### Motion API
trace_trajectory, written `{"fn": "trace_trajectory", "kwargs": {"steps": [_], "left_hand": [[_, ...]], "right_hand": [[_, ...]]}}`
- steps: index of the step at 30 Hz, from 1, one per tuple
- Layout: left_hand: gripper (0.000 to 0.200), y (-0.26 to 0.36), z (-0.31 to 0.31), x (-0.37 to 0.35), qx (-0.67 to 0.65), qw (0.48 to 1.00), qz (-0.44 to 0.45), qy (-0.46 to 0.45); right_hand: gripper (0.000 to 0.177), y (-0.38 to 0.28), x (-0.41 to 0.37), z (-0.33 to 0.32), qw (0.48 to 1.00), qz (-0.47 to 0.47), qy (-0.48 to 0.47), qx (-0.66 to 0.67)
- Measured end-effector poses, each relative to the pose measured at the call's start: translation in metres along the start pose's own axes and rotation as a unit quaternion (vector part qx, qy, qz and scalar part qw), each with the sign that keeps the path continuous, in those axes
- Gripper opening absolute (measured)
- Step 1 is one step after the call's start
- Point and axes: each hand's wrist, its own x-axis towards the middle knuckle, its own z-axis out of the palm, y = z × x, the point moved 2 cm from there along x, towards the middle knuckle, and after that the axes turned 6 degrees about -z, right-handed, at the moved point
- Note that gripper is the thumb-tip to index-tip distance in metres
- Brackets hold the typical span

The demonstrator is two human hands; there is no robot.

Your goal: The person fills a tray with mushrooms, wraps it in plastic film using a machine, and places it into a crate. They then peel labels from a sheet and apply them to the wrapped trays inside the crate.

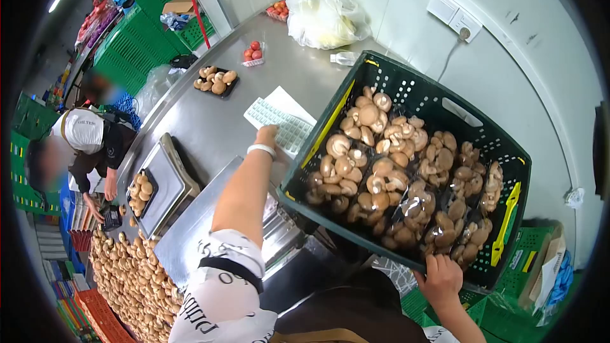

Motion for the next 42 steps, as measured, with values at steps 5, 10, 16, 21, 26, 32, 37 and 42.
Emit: {"fn": "trace_trajectory", "kwargs": {"steps": [5, 10, 16, 21, 26, 32, 37, 42], "left_hand": [[0.017, -0.025, 0.027, 0.013, -0.149, 0.967, -0.140, 0.151], [0.018, -0.040, 0.009, 0.028, -0.040, 0.999, 0.021, 0.015], [0.025, 0.078, -0.061, -0.142, 0.106, 0.884, 0.386, 0.239], [0.026, 0.068, -0.127, -0.356, 0.212, 0.750, 0.588, 0.216], [0.031, -0.037, -0.163, -0.503, 0.357, 0.619, 0.687, 0.132], [0.030, -0.169, -0.227, -0.583, 0.270, 0.650, 0.632, 0.326], [0.053, -0.368, -0.306, -0.572, 0.122, 0.772, 0.198, 0.591], [0.057, -0.493, -0.344, -0.517, 0.318, 0.825, 0.066, 0.463]], "right_hand": [[0.046, 0.000, -0.002, 0.003, 0.999, 0.027, -0.015, 0.015], [0.044, 0.000, -0.002, 0.001, 1.000, 0.012, -0.002, 0.020], [0.038, -0.002, -0.001, 0.000, 0.998, -0.020, 0.043, 0.040], [0.041, -0.046, 0.032, -0.039, 0.946, -0.164, 0.257, 0.110], [0.043, -0.131, 0.053, -0.088, 0.857, -0.348, 0.375, -0.058], [0.020, -0.187, 0.055, -0.091, 0.834, -0.513, 0.128, 0.159], [0.017, -0.201, 0.027, -0.052, 0.871, -0.400, 0.039, 0.283], [0.012, -0.233, 0.017, -0.044, 0.824, -0.490, -0.047, 0.280]]}}
